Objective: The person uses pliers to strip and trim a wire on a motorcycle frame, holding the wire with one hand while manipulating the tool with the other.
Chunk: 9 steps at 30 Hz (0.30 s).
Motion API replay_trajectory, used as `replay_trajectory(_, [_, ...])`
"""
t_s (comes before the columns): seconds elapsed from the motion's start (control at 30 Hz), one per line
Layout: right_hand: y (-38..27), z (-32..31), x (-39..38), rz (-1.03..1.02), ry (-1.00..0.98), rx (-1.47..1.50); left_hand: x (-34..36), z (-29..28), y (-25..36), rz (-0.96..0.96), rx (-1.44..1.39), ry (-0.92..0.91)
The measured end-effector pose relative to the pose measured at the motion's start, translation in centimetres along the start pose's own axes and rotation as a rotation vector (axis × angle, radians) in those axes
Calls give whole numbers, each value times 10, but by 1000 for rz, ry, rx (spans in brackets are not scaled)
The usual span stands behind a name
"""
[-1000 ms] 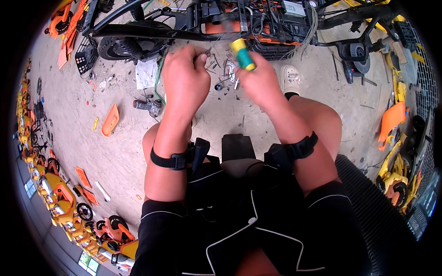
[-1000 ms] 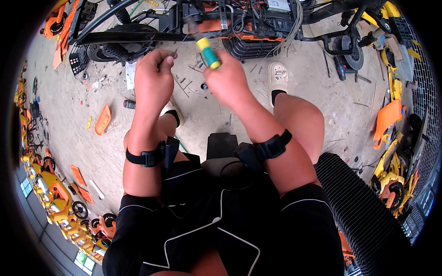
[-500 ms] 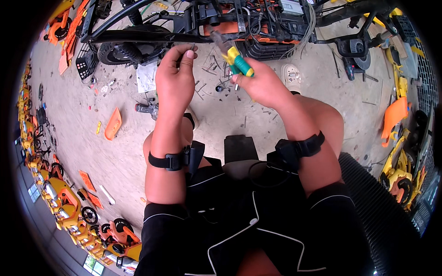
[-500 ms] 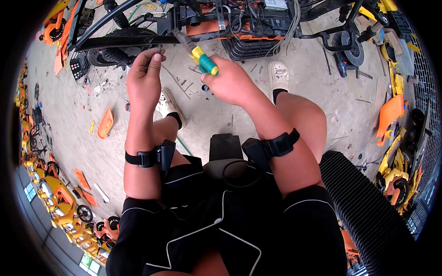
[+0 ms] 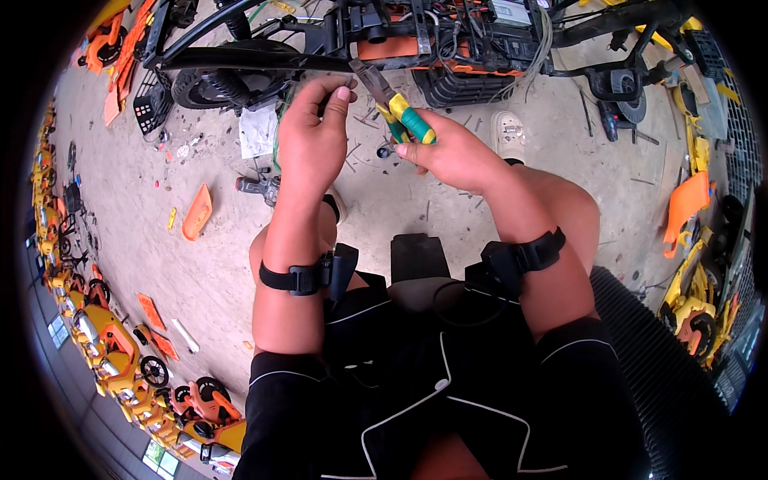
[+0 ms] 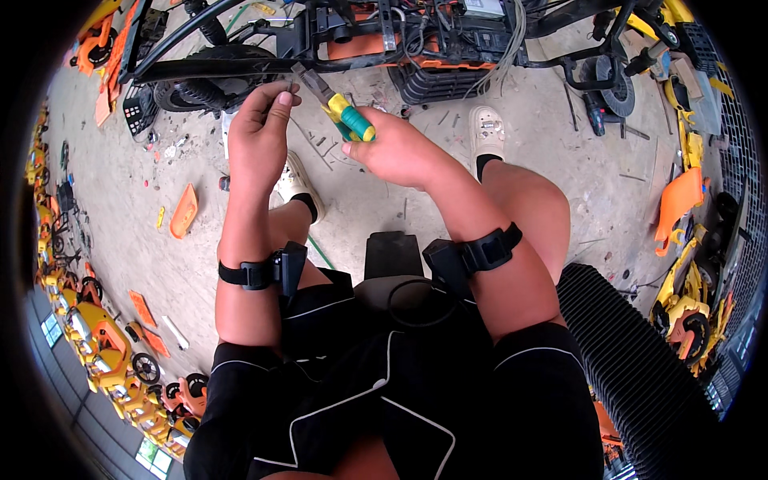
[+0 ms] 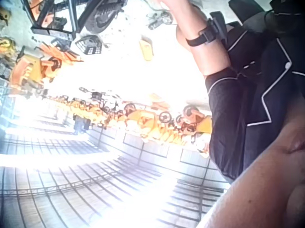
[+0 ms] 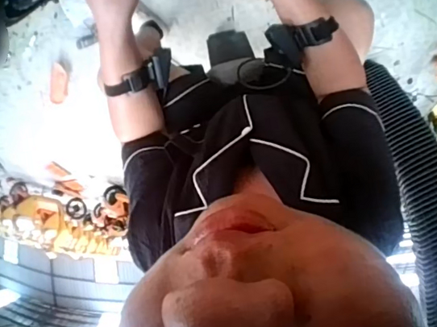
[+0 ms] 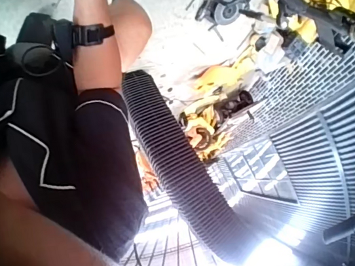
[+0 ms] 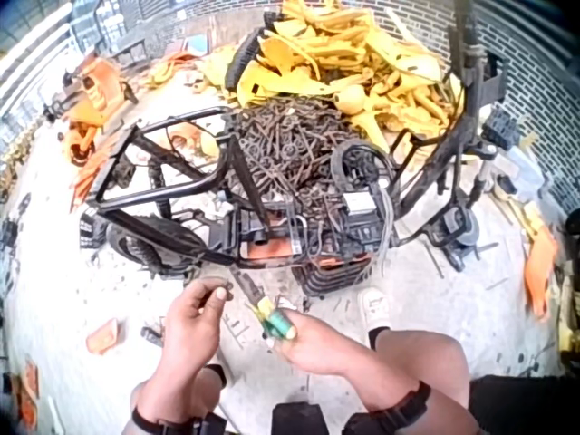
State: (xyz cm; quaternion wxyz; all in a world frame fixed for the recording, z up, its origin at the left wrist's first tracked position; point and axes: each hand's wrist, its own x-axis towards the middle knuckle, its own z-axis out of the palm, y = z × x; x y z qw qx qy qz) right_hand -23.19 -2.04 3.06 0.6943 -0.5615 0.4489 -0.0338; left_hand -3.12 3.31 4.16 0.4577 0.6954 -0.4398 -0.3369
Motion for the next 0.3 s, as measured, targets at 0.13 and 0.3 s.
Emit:
replay_trajectory(0.13, [9,0,6,-61,30,-24,0,2,4,20,22,-19])
replay_trajectory(0.3, [12,1,9,-136,41,10,-1,3,10,-5,65,-52])
